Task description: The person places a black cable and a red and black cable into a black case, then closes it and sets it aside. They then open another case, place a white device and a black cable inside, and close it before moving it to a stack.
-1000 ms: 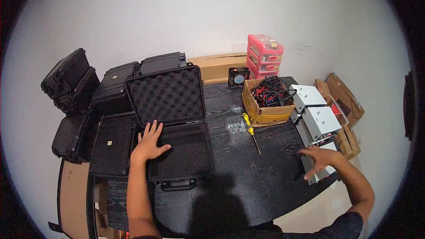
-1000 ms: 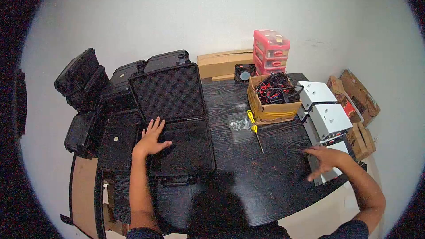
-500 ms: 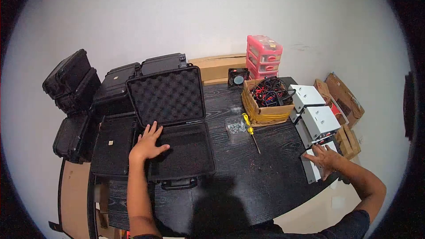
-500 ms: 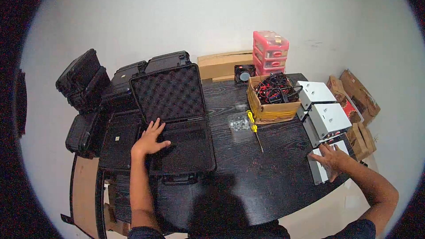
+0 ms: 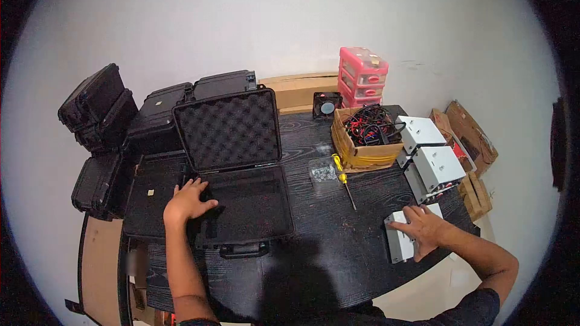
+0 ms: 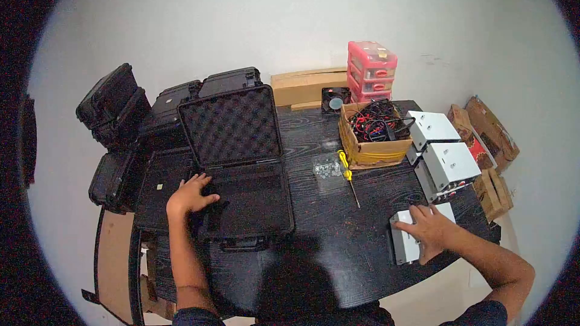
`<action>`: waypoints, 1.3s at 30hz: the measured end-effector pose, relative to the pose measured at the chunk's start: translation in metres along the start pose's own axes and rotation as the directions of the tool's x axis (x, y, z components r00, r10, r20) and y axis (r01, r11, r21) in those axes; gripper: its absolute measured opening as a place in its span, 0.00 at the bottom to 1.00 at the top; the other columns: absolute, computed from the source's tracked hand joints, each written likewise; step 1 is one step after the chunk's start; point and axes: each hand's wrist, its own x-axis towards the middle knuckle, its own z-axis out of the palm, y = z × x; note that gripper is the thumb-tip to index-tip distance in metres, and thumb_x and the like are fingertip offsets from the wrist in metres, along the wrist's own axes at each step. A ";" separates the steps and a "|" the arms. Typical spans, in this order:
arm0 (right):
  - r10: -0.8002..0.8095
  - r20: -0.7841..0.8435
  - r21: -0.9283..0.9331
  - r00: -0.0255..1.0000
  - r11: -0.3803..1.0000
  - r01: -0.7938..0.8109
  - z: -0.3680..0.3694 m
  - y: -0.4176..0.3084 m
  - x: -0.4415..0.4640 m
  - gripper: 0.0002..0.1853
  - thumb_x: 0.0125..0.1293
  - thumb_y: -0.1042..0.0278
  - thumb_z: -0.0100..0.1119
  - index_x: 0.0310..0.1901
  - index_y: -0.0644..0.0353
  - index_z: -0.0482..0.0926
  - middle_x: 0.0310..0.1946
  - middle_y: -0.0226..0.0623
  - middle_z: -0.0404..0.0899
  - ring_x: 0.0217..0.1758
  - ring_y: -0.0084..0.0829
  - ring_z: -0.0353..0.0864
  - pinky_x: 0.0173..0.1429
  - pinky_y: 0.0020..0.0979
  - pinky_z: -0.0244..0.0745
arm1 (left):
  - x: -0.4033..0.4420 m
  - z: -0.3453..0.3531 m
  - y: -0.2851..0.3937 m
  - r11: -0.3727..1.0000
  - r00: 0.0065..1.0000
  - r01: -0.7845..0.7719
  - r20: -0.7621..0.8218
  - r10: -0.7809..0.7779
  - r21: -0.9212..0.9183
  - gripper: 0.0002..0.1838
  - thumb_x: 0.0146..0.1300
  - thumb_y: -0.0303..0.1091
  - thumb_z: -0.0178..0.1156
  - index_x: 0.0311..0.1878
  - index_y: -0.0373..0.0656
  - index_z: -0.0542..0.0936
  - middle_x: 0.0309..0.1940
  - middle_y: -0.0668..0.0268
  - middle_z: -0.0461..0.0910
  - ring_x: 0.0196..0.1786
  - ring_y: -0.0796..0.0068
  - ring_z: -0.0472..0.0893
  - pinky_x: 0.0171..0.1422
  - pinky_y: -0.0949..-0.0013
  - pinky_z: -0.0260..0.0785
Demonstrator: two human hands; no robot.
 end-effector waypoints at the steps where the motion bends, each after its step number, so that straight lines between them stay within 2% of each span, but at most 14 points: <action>1: -0.030 -0.046 -0.018 0.998 0.999 0.029 -0.002 -0.005 0.000 0.67 0.34 0.40 0.87 0.80 0.39 0.59 0.66 0.61 0.63 0.73 0.62 0.65 0.74 0.66 0.61 | -0.002 -0.002 0.001 1.000 1.000 0.001 0.002 -0.001 0.000 0.46 0.62 0.61 0.68 0.79 0.49 0.69 0.84 0.56 0.58 0.87 0.55 0.53 0.88 0.38 0.40; 3: -0.090 -0.136 -0.033 0.987 0.996 0.086 0.002 -0.009 0.004 0.67 0.34 0.38 0.85 0.80 0.42 0.59 0.60 0.57 0.65 0.69 0.59 0.67 0.72 0.65 0.62 | -0.003 -0.005 0.006 0.999 1.000 0.015 0.013 -0.016 0.042 0.43 0.63 0.57 0.69 0.79 0.50 0.71 0.84 0.57 0.59 0.85 0.56 0.57 0.87 0.36 0.39; 5: -0.090 -0.113 0.023 0.989 0.995 0.094 0.002 -0.015 0.010 0.69 0.33 0.39 0.85 0.81 0.39 0.58 0.67 0.62 0.64 0.73 0.63 0.65 0.75 0.72 0.57 | -0.003 -0.006 0.006 0.999 0.999 0.026 0.020 -0.027 0.030 0.42 0.64 0.56 0.69 0.79 0.51 0.71 0.83 0.58 0.59 0.85 0.56 0.58 0.87 0.35 0.39; 9: -0.138 -0.223 -0.023 0.965 0.990 0.136 0.000 -0.029 0.021 0.69 0.33 0.37 0.84 0.81 0.40 0.58 0.62 0.58 0.66 0.70 0.60 0.67 0.72 0.72 0.58 | -0.002 -0.005 0.010 0.998 0.998 0.058 0.014 -0.058 0.011 0.41 0.64 0.55 0.69 0.78 0.52 0.71 0.83 0.59 0.60 0.83 0.54 0.63 0.87 0.32 0.38; 16: -0.217 -0.272 -0.013 0.938 0.975 0.222 -0.017 -0.057 0.045 0.70 0.35 0.32 0.82 0.82 0.40 0.56 0.67 0.63 0.64 0.72 0.62 0.66 0.73 0.76 0.55 | 0.001 -0.001 0.004 0.998 0.998 0.059 0.029 -0.060 0.021 0.42 0.64 0.55 0.70 0.79 0.52 0.70 0.84 0.60 0.59 0.84 0.57 0.61 0.87 0.34 0.38; 18: -0.251 -0.299 0.023 0.921 0.963 0.270 -0.008 -0.052 0.051 0.71 0.35 0.31 0.82 0.83 0.40 0.55 0.70 0.64 0.62 0.75 0.64 0.63 0.74 0.77 0.54 | -0.002 0.004 -0.001 1.000 0.994 -0.007 -0.111 0.009 0.016 0.39 0.61 0.52 0.73 0.74 0.50 0.76 0.77 0.57 0.69 0.80 0.53 0.66 0.86 0.39 0.46; 19: -0.278 -0.325 0.059 0.904 0.948 0.313 -0.004 -0.048 0.052 0.72 0.35 0.30 0.82 0.83 0.39 0.54 0.73 0.66 0.59 0.78 0.66 0.60 0.75 0.78 0.53 | -0.003 0.002 -0.002 1.000 0.994 -0.003 -0.110 0.005 0.017 0.39 0.61 0.52 0.73 0.74 0.50 0.76 0.77 0.57 0.69 0.80 0.53 0.66 0.86 0.39 0.46; 21: -0.249 -0.280 0.056 0.927 0.960 0.275 -0.009 -0.038 0.043 0.73 0.34 0.29 0.82 0.84 0.39 0.53 0.76 0.67 0.55 0.80 0.68 0.56 0.75 0.78 0.52 | -0.006 -0.005 -0.001 1.000 0.985 -0.008 -0.175 0.010 0.010 0.32 0.56 0.48 0.77 0.65 0.53 0.82 0.62 0.56 0.77 0.71 0.50 0.71 0.82 0.45 0.56; 24: -0.173 -0.159 0.065 0.972 0.981 0.185 -0.002 -0.020 0.034 0.76 0.33 0.26 0.82 0.85 0.39 0.50 0.82 0.68 0.45 0.84 0.71 0.47 0.76 0.79 0.50 | -0.006 -0.008 -0.010 0.999 0.981 -0.033 -0.188 0.040 0.041 0.26 0.53 0.44 0.80 0.56 0.55 0.86 0.52 0.58 0.76 0.64 0.51 0.72 0.77 0.48 0.62; 27: -0.179 -0.169 0.009 0.969 0.983 0.183 0.004 -0.015 0.033 0.76 0.33 0.28 0.83 0.84 0.40 0.50 0.78 0.68 0.52 0.81 0.70 0.53 0.76 0.77 0.52 | -0.003 -0.010 -0.012 1.000 0.994 -0.027 -0.109 0.028 0.006 0.23 0.50 0.45 0.82 0.52 0.60 0.90 0.54 0.60 0.75 0.68 0.53 0.71 0.78 0.50 0.61; 32: -0.266 -0.262 0.102 0.928 0.948 0.300 0.005 -0.013 0.037 0.71 0.30 0.38 0.85 0.82 0.41 0.60 0.63 0.61 0.64 0.68 0.62 0.65 0.76 0.64 0.54 | -0.003 -0.007 -0.009 0.995 0.993 -0.088 -0.080 0.085 -0.042 0.25 0.47 0.47 0.83 0.52 0.64 0.92 0.56 0.61 0.74 0.70 0.54 0.68 0.80 0.48 0.57; 35: -0.289 -0.289 0.082 0.913 0.942 0.324 -0.021 -0.024 0.033 0.68 0.28 0.42 0.84 0.80 0.41 0.64 0.63 0.62 0.64 0.68 0.62 0.65 0.75 0.60 0.54 | -0.005 -0.010 -0.003 0.999 0.997 -0.049 -0.067 0.049 0.000 0.28 0.45 0.49 0.84 0.54 0.66 0.91 0.63 0.59 0.72 0.75 0.52 0.64 0.85 0.43 0.49; 37: -0.312 -0.328 0.070 0.892 0.933 0.352 -0.046 -0.033 0.031 0.66 0.26 0.43 0.83 0.78 0.41 0.67 0.62 0.61 0.64 0.68 0.61 0.65 0.75 0.58 0.55 | -0.002 -0.006 -0.006 0.998 0.992 -0.063 -0.108 0.063 0.010 0.29 0.45 0.50 0.84 0.56 0.68 0.91 0.74 0.57 0.67 0.80 0.51 0.58 0.87 0.38 0.40; 39: -0.339 -0.402 0.077 0.851 0.913 0.400 -0.067 -0.037 0.034 0.64 0.27 0.43 0.83 0.77 0.42 0.69 0.62 0.60 0.65 0.67 0.61 0.65 0.74 0.56 0.55 | 0.002 -0.006 -0.007 0.999 0.995 -0.053 -0.078 0.054 0.009 0.29 0.46 0.50 0.83 0.56 0.70 0.90 0.78 0.57 0.62 0.83 0.50 0.54 0.88 0.38 0.37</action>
